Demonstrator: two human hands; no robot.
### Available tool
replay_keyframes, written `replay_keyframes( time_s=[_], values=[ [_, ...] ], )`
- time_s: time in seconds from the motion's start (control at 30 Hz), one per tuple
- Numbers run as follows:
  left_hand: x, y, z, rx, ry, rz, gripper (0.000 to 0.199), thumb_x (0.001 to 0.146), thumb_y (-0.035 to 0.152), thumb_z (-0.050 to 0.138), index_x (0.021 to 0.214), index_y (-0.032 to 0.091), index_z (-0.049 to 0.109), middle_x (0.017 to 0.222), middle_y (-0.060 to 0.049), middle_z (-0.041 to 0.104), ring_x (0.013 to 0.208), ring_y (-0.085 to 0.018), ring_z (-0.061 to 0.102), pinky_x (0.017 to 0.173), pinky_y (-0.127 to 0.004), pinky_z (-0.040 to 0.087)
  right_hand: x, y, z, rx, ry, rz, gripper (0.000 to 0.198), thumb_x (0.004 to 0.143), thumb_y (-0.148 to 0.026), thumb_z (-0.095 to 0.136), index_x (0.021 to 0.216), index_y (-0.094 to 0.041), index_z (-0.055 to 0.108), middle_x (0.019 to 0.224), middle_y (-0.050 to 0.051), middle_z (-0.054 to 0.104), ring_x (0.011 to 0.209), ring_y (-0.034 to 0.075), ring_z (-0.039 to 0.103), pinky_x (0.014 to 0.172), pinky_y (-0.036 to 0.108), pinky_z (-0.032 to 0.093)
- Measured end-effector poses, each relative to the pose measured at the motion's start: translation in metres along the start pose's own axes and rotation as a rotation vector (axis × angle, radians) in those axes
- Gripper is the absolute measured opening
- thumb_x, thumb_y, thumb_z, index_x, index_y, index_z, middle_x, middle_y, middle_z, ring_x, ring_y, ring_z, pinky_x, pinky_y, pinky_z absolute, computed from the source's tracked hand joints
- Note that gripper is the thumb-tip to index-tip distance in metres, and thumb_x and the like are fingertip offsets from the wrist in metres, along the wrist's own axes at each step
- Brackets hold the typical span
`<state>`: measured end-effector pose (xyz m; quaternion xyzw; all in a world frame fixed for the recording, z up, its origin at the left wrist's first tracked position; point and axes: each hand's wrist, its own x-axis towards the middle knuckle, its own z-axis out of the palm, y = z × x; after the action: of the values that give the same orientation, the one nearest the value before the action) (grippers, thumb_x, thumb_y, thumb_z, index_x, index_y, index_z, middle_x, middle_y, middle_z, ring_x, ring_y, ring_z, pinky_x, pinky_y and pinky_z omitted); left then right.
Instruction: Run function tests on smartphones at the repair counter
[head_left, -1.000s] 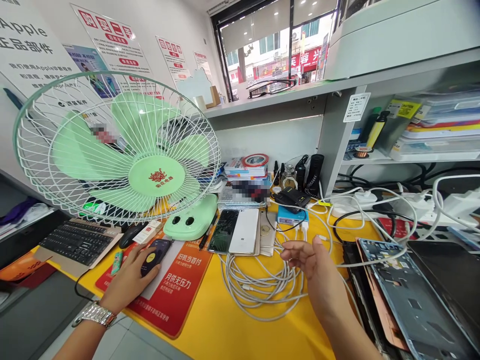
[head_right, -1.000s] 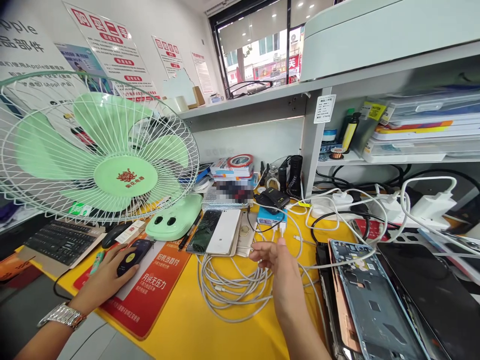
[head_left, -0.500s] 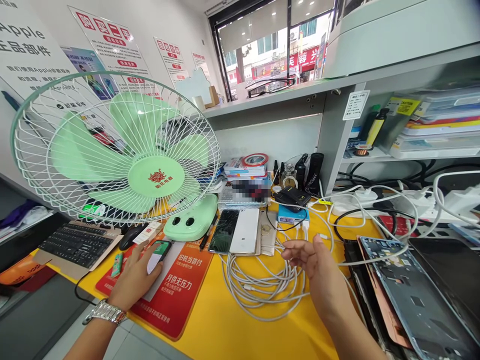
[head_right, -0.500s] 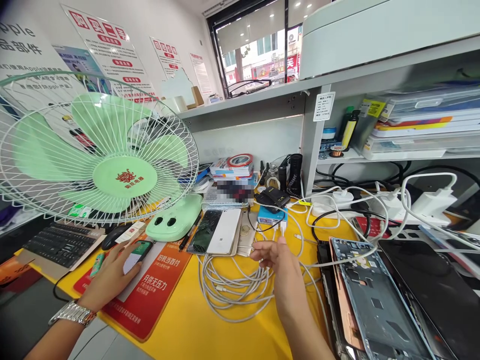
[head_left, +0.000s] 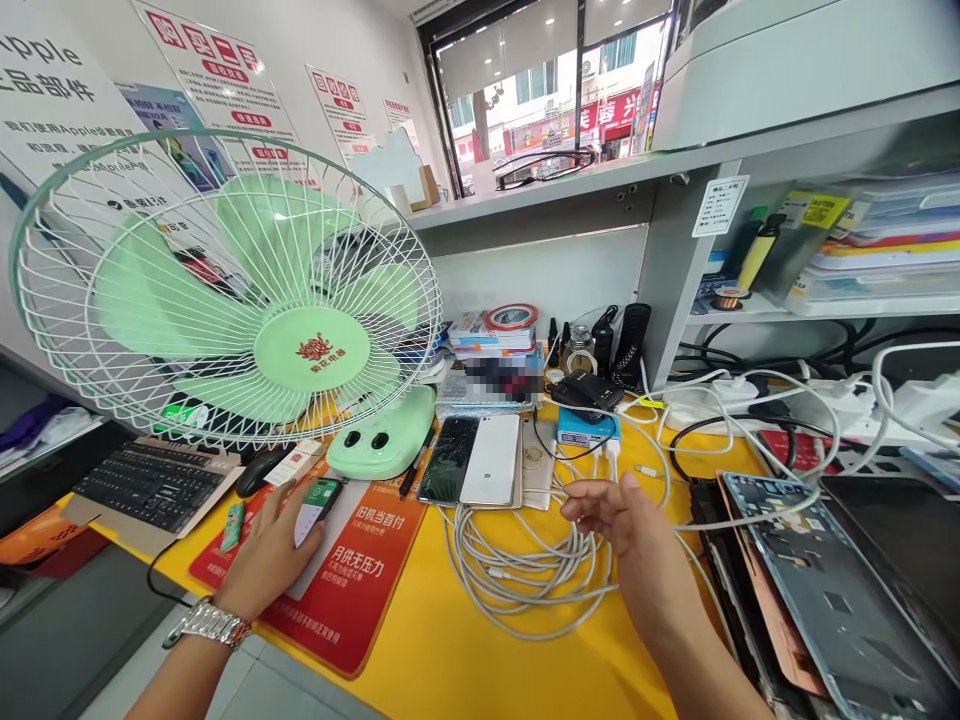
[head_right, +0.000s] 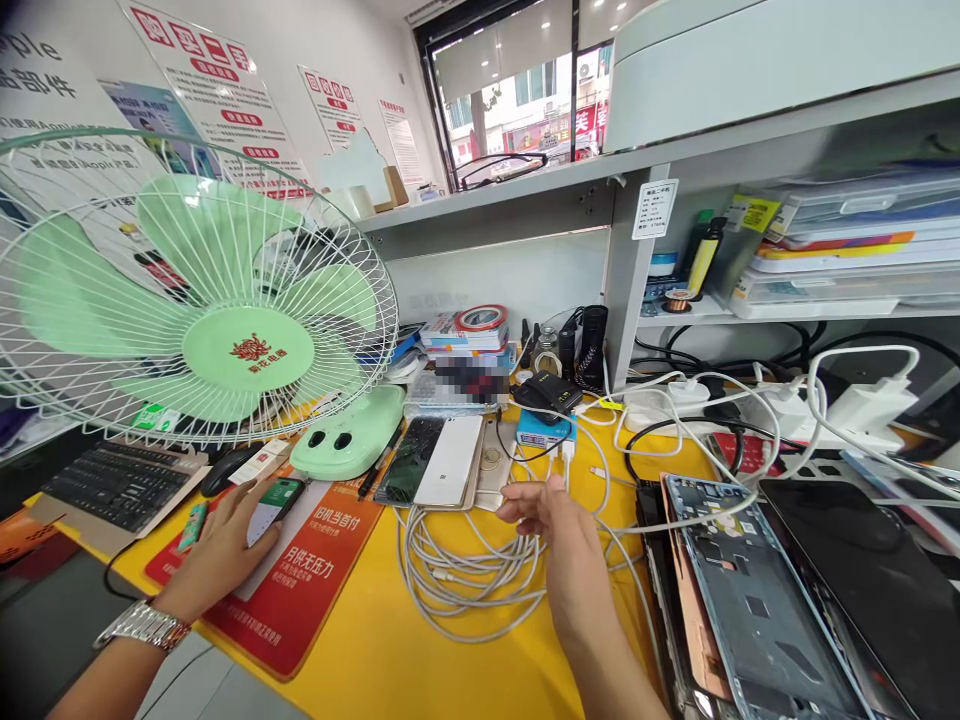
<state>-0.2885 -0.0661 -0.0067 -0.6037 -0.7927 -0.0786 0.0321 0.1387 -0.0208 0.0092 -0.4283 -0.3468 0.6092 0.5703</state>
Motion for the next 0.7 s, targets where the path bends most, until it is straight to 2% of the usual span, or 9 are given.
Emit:
replay_keyframes(
  time_s=[0.13,0.43,0.7],
  values=[
    [-0.0042,-0.0021,-0.0013,-0.006,-0.042,-0.042,0.066,0.089,0.053,0.034,0.146,0.019,0.036,0.154,-0.018,0.026,0.141,-0.042,0.031,0.104,-0.056,0.04,-0.0007,0.0016,-0.0006,-0.006,-0.006,0.005,0.062,0.076,-0.077,0.054,0.08,-0.019,0.078,0.075,0.009,0.073,0.079,0.025,0.06,0.074,0.036,0.04],
    [-0.0049,-0.0033,-0.0002,0.097,-0.022,0.002,0.065,0.09,0.051,0.032,0.143,0.015,0.044,0.151,-0.022,0.029,0.143,-0.043,0.026,0.107,-0.06,0.035,-0.0018,0.0012,0.0005,-0.006,0.014,0.015,0.063,0.075,-0.077,0.055,0.079,-0.019,0.077,0.074,0.01,0.072,0.079,0.026,0.06,0.074,0.036,0.04],
    [-0.0037,-0.0045,-0.0003,0.105,-0.003,0.033,0.063,0.091,0.05,0.035,0.145,0.018,0.044,0.152,-0.02,0.033,0.139,-0.043,0.035,0.103,-0.061,0.04,-0.0015,0.0032,-0.001,-0.021,0.001,0.001,0.062,0.079,-0.075,0.052,0.081,-0.019,0.077,0.076,0.009,0.073,0.081,0.026,0.061,0.075,0.036,0.04]
  ],
)
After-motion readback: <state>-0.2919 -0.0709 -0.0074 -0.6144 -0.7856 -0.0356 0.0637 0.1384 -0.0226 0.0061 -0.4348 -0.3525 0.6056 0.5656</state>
